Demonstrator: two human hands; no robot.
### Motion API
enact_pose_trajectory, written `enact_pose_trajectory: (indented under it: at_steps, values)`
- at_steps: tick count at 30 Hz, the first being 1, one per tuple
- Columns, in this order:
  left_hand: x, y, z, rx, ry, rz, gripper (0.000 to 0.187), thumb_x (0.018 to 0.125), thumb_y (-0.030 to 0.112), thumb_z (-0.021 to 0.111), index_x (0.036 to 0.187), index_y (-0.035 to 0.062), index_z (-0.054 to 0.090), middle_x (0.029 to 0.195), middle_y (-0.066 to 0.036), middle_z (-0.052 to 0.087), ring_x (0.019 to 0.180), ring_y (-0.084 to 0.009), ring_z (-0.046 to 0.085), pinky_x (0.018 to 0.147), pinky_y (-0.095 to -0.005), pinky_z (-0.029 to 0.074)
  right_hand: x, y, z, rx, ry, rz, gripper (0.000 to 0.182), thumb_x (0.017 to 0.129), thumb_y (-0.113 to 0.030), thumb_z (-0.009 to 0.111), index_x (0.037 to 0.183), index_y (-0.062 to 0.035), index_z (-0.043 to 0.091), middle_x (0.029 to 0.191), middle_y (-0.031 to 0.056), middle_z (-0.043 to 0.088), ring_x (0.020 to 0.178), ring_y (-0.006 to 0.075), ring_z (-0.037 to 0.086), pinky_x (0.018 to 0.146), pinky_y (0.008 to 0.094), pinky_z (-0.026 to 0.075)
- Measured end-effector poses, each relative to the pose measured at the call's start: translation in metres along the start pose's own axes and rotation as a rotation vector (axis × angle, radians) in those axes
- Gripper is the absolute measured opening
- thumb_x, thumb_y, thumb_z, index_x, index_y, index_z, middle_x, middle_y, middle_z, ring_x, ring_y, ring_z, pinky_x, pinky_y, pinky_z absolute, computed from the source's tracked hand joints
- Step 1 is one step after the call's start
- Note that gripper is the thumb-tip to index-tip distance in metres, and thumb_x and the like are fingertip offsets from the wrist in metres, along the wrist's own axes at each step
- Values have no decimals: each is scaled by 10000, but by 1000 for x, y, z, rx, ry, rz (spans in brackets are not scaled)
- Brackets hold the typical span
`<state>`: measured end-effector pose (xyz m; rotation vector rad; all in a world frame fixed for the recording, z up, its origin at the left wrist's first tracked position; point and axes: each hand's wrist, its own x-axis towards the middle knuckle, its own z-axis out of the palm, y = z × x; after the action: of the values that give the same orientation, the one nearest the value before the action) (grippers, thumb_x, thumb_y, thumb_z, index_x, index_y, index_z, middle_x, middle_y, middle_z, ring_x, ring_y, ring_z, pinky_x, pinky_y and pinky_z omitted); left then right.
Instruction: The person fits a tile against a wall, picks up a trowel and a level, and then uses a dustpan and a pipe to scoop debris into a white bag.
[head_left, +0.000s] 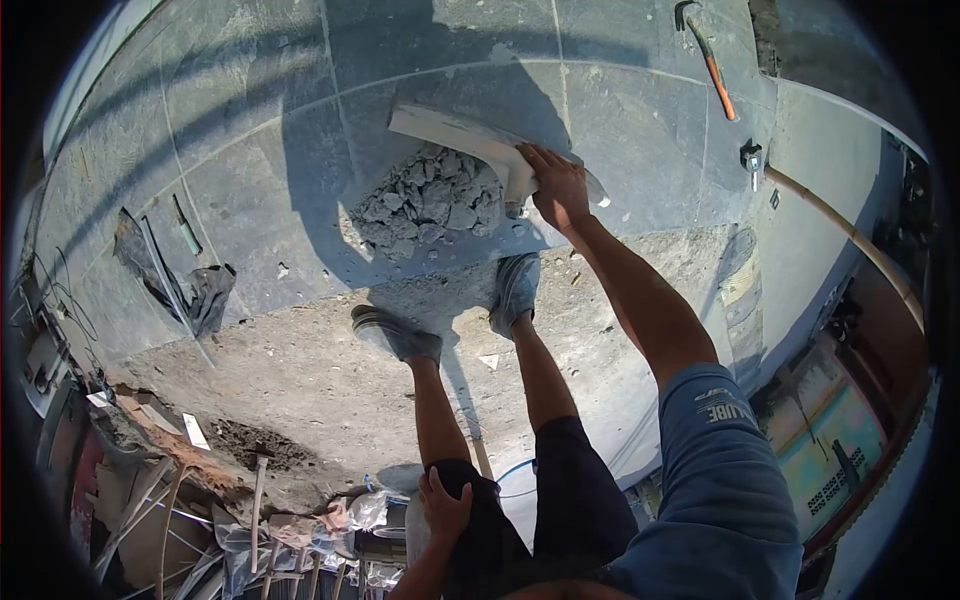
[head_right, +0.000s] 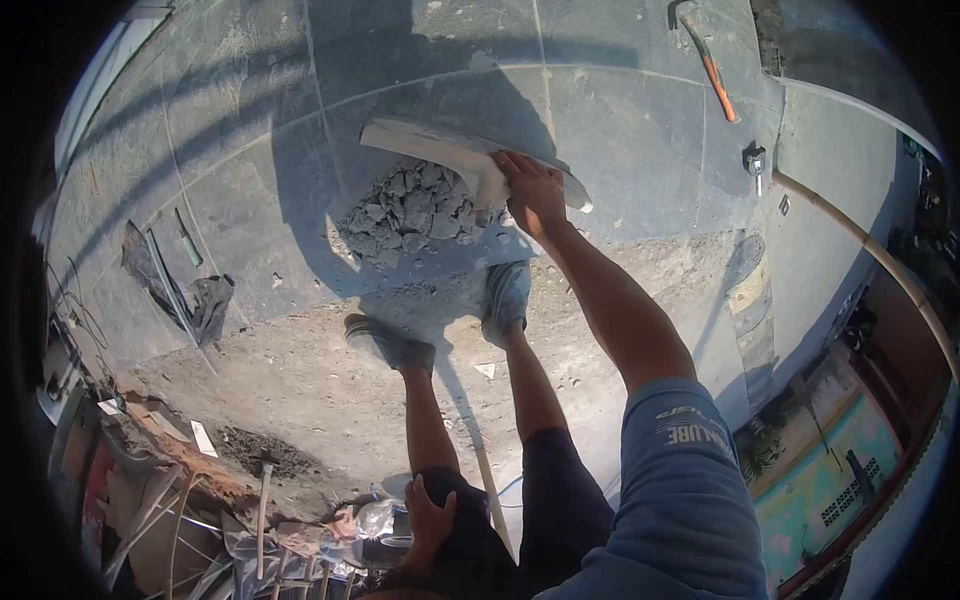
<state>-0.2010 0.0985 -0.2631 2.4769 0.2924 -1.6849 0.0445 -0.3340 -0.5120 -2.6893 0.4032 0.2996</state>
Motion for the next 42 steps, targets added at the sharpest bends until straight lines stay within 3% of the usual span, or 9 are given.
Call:
enact_pose_trajectory:
  at_steps: [5,9,14,15,23,25,28,34,42]
  values:
    - [7,-1,10,26,23,42,804,726,344,715,1341,0,326,1295,-284,387,1189,-460,396,998,-522,348,-14,103,-53,139,431,625,381,798,-161,562,1178,-178,532,1037,140,645,963,390,597,788,445,479]
    - [10,-5,11,94,-17,18,796,745,378,680,1361,37,307,1340,-262,348,1215,-450,385,961,-524,398,-28,218,-25,13,430,1074,407,808,-322,581,1199,-216,545,996,123,677,917,340,648,774,451,494]
    - [12,-8,13,68,19,63,782,720,325,713,1325,-6,345,1272,-273,409,1178,-450,407,989,-513,358,40,112,2,-10,280,666,257,862,-198,468,1111,-149,515,962,153,656,871,382,630,741,488,476]
    - [13,-6,13,66,20,63,782,720,325,713,1325,-6,345,1272,-273,409,1178,-450,407,989,-513,358,54,85,10,-42,266,584,343,820,-277,597,1133,-162,517,980,155,663,894,379,634,751,475,493]
    - [12,-5,12,65,-56,2,791,744,363,670,1368,39,309,1346,-262,345,1216,-440,382,973,-526,387,28,-59,34,-57,-75,-143,459,804,-59,542,1247,-173,501,1172,48,582,1119,243,549,914,478,384]
    - [13,-1,11,60,-24,17,790,732,353,682,1351,21,320,1312,-261,369,1180,-446,405,963,-525,388,21,-42,13,-30,-12,-79,474,797,-55,543,1252,-186,507,1244,43,559,1162,228,528,926,473,377]
    - [7,-7,14,42,-16,-10,793,721,343,692,1340,7,328,1282,-261,391,1154,-452,420,956,-526,387,1,15,-24,246,319,330,368,800,-74,522,1163,-120,560,991,157,649,902,388,613,737,432,493]
    - [11,-13,10,-20,-59,-33,784,729,342,676,1359,34,326,1329,-264,357,1200,-451,387,955,-536,394,-127,174,27,-4,422,1093,482,836,-330,554,1286,-161,510,1065,131,662,926,344,642,783,447,500]
    - [18,-15,4,-90,-83,-94,786,738,332,676,1368,34,311,1355,-265,333,1223,-448,364,982,-525,376,-59,-13,66,97,261,988,475,791,-263,612,1237,-159,488,950,175,663,872,386,639,736,477,485]
